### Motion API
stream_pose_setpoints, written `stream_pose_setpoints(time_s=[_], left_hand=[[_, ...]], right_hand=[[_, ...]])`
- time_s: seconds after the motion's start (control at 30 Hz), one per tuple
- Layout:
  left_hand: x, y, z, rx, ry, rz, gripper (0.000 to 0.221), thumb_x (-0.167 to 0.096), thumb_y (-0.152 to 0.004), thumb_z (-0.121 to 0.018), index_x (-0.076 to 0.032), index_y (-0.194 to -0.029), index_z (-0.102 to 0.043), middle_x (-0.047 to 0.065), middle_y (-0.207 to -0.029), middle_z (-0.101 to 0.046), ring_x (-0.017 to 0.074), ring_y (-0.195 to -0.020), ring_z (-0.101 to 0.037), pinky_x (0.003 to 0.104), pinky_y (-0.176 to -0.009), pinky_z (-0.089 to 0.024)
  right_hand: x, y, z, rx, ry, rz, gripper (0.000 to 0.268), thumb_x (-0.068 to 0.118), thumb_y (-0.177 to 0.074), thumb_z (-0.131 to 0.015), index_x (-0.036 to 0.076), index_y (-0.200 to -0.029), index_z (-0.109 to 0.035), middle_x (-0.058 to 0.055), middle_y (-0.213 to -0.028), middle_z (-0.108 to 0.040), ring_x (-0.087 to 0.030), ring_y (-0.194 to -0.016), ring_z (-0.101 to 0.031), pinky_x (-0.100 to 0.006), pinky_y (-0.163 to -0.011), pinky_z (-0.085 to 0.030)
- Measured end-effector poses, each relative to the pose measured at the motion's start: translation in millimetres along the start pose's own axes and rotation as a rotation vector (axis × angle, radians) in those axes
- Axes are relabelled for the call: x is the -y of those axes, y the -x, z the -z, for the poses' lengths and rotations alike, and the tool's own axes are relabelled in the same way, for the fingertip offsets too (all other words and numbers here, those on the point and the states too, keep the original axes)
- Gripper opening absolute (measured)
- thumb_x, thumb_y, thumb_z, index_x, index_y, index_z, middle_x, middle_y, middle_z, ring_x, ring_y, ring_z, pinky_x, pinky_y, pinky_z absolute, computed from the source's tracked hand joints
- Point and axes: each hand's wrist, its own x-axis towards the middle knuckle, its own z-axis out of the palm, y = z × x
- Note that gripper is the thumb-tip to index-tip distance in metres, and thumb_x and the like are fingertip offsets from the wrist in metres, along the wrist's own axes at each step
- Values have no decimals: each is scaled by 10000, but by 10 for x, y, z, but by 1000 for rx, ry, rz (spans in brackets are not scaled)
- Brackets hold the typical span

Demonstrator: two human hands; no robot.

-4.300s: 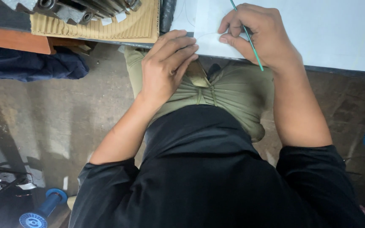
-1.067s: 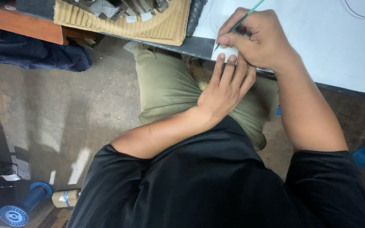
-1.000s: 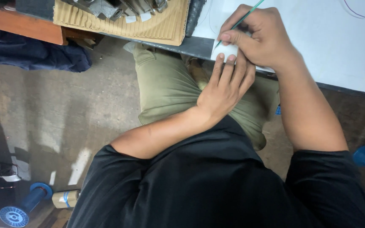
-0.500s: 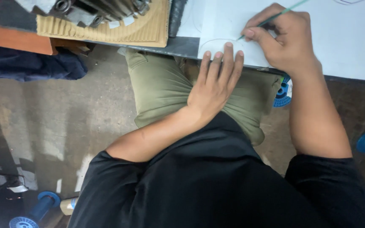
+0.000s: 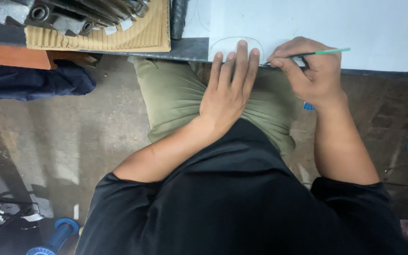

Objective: Drawing semi-circular patterns on a sheet of paper and cutting them out with scissors

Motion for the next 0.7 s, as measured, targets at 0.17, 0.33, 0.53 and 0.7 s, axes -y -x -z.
stream_pose_setpoints(time_s=[0.17, 0.33, 0.53, 0.7], left_hand=[[23, 18, 25, 5, 37, -9, 409, -46, -1087, -525, -33, -1473, -391, 188, -1448, -498, 251, -1147, -684, 463, -1130, -488], [-92, -15, 66, 80, 108, 23, 492, -6, -1078, -527, -16, -1508, -289, 206, -1503, -447, 292, -1283, -646, 491, -1190, -429], [-552, -296, 5, 138, 271, -162, 545, -125, -1117, -586, -26, -1580, -315, 219, -1593, -327, 338, -1473, -437, 522, -1218, -234], [-617, -376, 59, 78, 154, -169, 481, -167, -1139, -499, -39, -1564, -314, 155, -1571, -364, 266, -1391, -511, 459, -1205, -305]], right_hand=[[-4, -16, 71, -55, -53, -83, 150, 8, -1076, -633, -125, -1007, -623, -251, -941, -673, -343, -897, -683, -396, -801, -563], [-290, 117, 442, -322, -108, -109, 261, 168, -1159, -620, -43, -1102, -479, -289, -1001, -609, -375, -863, -646, -450, -772, -575], [-478, 242, 665, -301, -155, -111, 354, 208, -1166, -651, -108, -1089, -510, -314, -1035, -617, -373, -834, -652, -432, -774, -554], [-643, 445, 938, -366, 245, -28, 300, 56, -1190, -756, -159, -981, -732, -255, -952, -644, -365, -929, -605, -457, -875, -450]])
